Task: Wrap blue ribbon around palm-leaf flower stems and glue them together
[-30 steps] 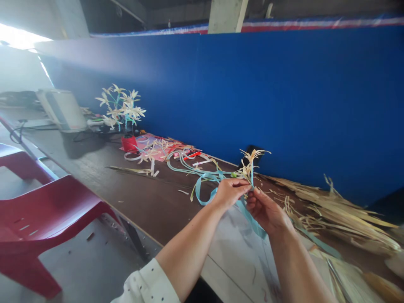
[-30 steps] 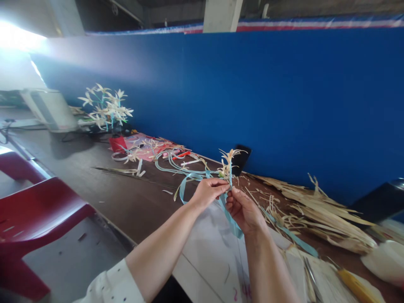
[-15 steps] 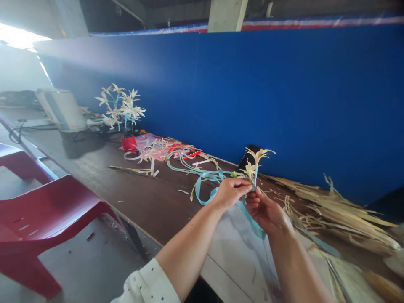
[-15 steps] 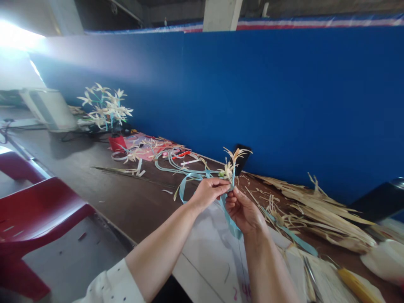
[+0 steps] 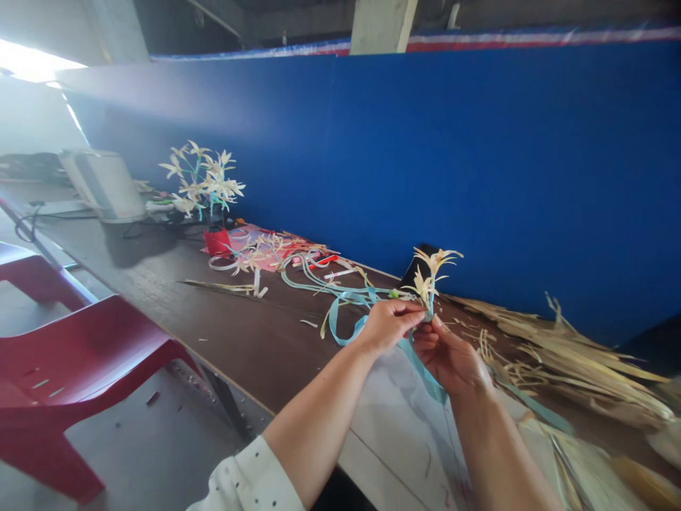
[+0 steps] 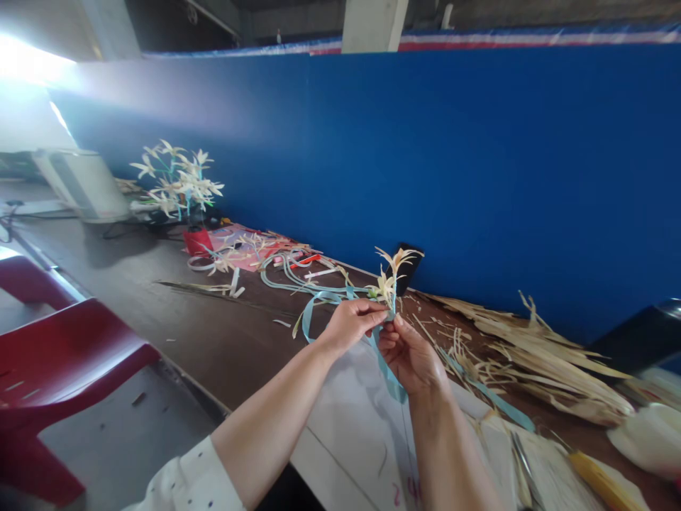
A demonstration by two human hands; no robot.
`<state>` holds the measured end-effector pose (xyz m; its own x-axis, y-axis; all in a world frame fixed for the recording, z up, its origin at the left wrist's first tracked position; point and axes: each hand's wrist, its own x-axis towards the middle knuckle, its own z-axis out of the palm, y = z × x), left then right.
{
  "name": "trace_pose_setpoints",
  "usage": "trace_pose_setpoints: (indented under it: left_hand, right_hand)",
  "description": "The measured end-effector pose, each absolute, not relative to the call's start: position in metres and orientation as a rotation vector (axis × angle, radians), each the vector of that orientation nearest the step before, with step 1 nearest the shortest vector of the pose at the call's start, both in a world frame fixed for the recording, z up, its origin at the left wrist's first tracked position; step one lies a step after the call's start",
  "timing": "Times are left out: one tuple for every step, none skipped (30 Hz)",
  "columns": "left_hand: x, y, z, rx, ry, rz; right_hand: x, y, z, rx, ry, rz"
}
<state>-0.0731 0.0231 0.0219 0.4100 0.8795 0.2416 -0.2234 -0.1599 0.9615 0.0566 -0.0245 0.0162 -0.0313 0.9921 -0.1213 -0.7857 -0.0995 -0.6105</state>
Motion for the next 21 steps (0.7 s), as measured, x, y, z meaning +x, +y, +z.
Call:
trace_pose_setpoints:
  left_hand:
    - [-0.0734, 0.0227, 0.0227, 1.412, 0.639, 1.098]
    - [-0.0738, 0.0223, 0.0235, 1.424, 0.649, 1.101]
    - [-0.074, 0.022, 0.0242, 1.433, 0.662, 1.103]
    - [-0.0742, 0.0216, 0.0249, 1.437, 0.676, 1.1]
    - [-0.0742, 0.0212, 0.0255, 1.432, 0.689, 1.095]
    - [-0.0741, 0.0208, 0.0261, 1.422, 0.699, 1.089]
    - [-0.0739, 0.0204, 0.0265, 1.409, 0.706, 1.083]
    - [-0.0735, 0.02, 0.0269, 1.394, 0.708, 1.077]
    - [-0.0731, 0.0196, 0.0271, 1.377, 0.706, 1.073]
    - [-0.0727, 0.0193, 0.0272, 1.361, 0.703, 1.07]
    - [-0.0722, 0.019, 0.0272, 1.345, 0.696, 1.068]
    - [-0.0718, 0.0189, 0.027, 1.331, 0.685, 1.066]
    - [-0.0714, 0.0189, 0.0267, 1.319, 0.672, 1.06]
    - [-0.0711, 0.0191, 0.0262, 1.31, 0.657, 1.054]
    - [-0.071, 0.0194, 0.0257, 1.305, 0.642, 1.046]
    - [-0.071, 0.0199, 0.0251, 1.304, 0.627, 1.036]
    - [-0.0712, 0.0203, 0.0246, 1.306, 0.615, 1.028]
    - [-0.0716, 0.0207, 0.0243, 1.312, 0.604, 1.022]
    - [-0.0722, 0.0209, 0.0244, 1.317, 0.594, 1.018]
    - [-0.0729, 0.0209, 0.0249, 1.321, 0.583, 1.015]
    - [-0.0738, 0.0207, 0.0259, 1.324, 0.569, 1.013]
  right_hand:
    - [0.0566, -0.0246, 0.0161, -0.612, -0.447, 1.565]
    - [0.0567, -0.0247, 0.0162, -0.619, -0.45, 1.557]
    - [0.0566, -0.0248, 0.0162, -0.628, -0.454, 1.548]
    - [0.0564, -0.025, 0.0162, -0.634, -0.46, 1.536]
    - [0.0562, -0.0253, 0.0162, -0.637, -0.47, 1.523]
    - [0.0559, -0.0255, 0.016, -0.639, -0.484, 1.509]
    - [0.0556, -0.0258, 0.0158, -0.638, -0.503, 1.495]
    - [0.0552, -0.026, 0.0154, -0.635, -0.529, 1.48]
    - [0.055, -0.0262, 0.015, -0.635, -0.558, 1.468]
    - [0.0548, -0.0264, 0.0145, -0.636, -0.59, 1.457]
    - [0.0547, -0.0265, 0.0141, -0.64, -0.621, 1.449]
    - [0.0547, -0.0266, 0.0138, -0.645, -0.648, 1.442]
    - [0.0548, -0.0266, 0.0136, -0.65, -0.668, 1.44]
    - [0.0549, -0.0267, 0.0136, -0.655, -0.678, 1.443]
    - [0.0551, -0.0268, 0.0137, -0.658, -0.679, 1.452]
    - [0.0554, -0.0269, 0.0139, -0.657, -0.675, 1.468]
    - [0.0557, -0.027, 0.0142, -0.655, -0.668, 1.485]
    - [0.056, -0.0271, 0.0144, -0.651, -0.662, 1.504]
    - [0.0564, -0.0272, 0.0147, -0.648, -0.66, 1.524]
    - [0.0568, -0.0273, 0.0148, -0.646, -0.663, 1.543]
    - [0.0572, -0.0274, 0.0149, -0.645, -0.67, 1.562]
